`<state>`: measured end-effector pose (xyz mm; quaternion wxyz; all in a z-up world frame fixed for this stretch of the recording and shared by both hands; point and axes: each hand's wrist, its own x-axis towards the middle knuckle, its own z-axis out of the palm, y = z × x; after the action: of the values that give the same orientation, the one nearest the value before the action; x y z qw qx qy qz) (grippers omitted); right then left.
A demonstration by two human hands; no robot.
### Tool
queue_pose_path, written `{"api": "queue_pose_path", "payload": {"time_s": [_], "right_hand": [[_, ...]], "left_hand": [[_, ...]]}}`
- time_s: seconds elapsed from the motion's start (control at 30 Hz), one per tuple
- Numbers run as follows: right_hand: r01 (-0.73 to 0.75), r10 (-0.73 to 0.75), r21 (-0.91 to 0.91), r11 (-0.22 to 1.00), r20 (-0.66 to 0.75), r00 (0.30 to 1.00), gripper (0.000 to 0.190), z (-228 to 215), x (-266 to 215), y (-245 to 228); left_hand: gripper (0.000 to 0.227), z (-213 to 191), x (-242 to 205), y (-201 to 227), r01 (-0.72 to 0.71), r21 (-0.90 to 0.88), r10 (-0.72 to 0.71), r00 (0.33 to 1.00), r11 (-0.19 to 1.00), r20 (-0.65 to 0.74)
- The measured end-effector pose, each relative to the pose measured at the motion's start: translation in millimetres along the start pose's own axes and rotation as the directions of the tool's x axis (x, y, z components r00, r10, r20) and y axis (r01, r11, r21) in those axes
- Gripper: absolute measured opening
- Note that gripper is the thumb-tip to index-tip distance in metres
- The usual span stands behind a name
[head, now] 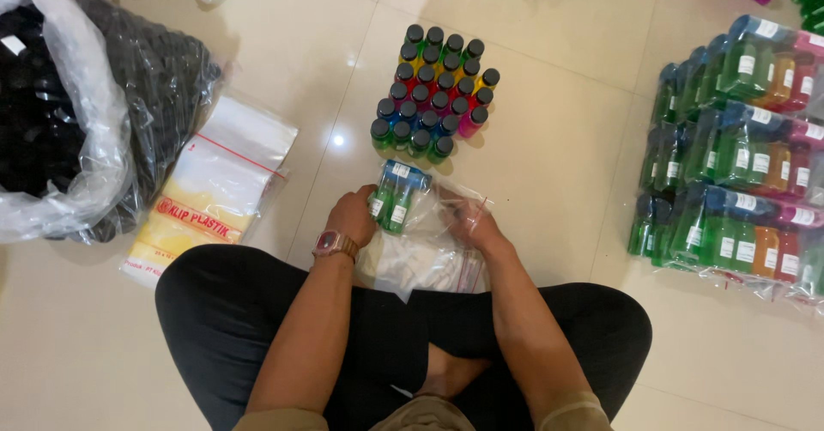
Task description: The person places small plastic bottles of colored liquid into a clear plastic bag and then seals the bag's adhesive strip.
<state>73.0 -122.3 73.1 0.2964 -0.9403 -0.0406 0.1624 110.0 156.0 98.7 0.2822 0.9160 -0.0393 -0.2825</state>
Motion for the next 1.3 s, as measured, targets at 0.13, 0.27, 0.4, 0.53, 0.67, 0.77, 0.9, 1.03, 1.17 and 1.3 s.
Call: {"api": "queue_pose_path", "payload": {"time_s": [0.13,0.27,0.4,0.53,0.67,0.77,0.9,1.03,1.17,1.3], "right_hand": [[-0.021,-0.02,0.42,0.907,0.092,0.996,0.04,-31,-18,18],[-0.367,0.397,0.458,0.81,0.033,0.917,0.029,-51,-17,79],[-0.319,0.44,0.369,0.873,-0.312,0.842,0.024,-75,7,63],[-0.164,0.247,0.214,0.963,-0.455,0.855,0.034,-108,38,7],[-0.105,0.111,0.038,0.994,-0.434,0.894,0.054,-119,69,-23],[-0.08,0.0,-0.203,0.976,-0.369,0.929,0.052,-103,88,-1],[-0.1,0.02,-0.179,0.979,-0.403,0.915,0.045,-96,84,-7],[-0.032,-0.086,-0.231,0.973,-0.483,0.872,0.033,-94,87,-5],[0.019,-0.17,-0.284,0.959,-0.52,0.837,0.025,-93,92,-6],[-0.032,-0.096,-0.242,0.97,-0.499,0.861,0.025,-95,95,-13]], "left_hand": [[0.063,3,-1,-3,0.015,-0.031,-0.016,1.0,0.999,-0.021],[0.061,13,10,-12,0.048,0.001,-0.048,0.999,0.999,-0.022],[0.063,-18,-6,12,0.08,0.055,-0.079,0.997,0.995,-0.015],[0.068,-58,-36,50,0.141,-0.04,-0.142,0.989,0.989,-0.033],[0.057,-53,-27,43,0.148,-0.191,-0.172,0.978,0.97,-0.117],[0.049,-55,-25,43,0.153,-0.269,-0.203,0.965,0.951,-0.169],[0.044,-55,-14,43,0.198,-0.316,-0.274,0.937,0.928,-0.216],[0.041,-60,-12,50,0.186,-0.384,-0.294,0.924,0.904,-0.243],[0.038,-61,-13,51,0.161,-0.42,-0.295,0.915,0.893,-0.276],[0.037,-56,-10,48,0.156,-0.416,-0.294,0.91,0.896,-0.291]]}}
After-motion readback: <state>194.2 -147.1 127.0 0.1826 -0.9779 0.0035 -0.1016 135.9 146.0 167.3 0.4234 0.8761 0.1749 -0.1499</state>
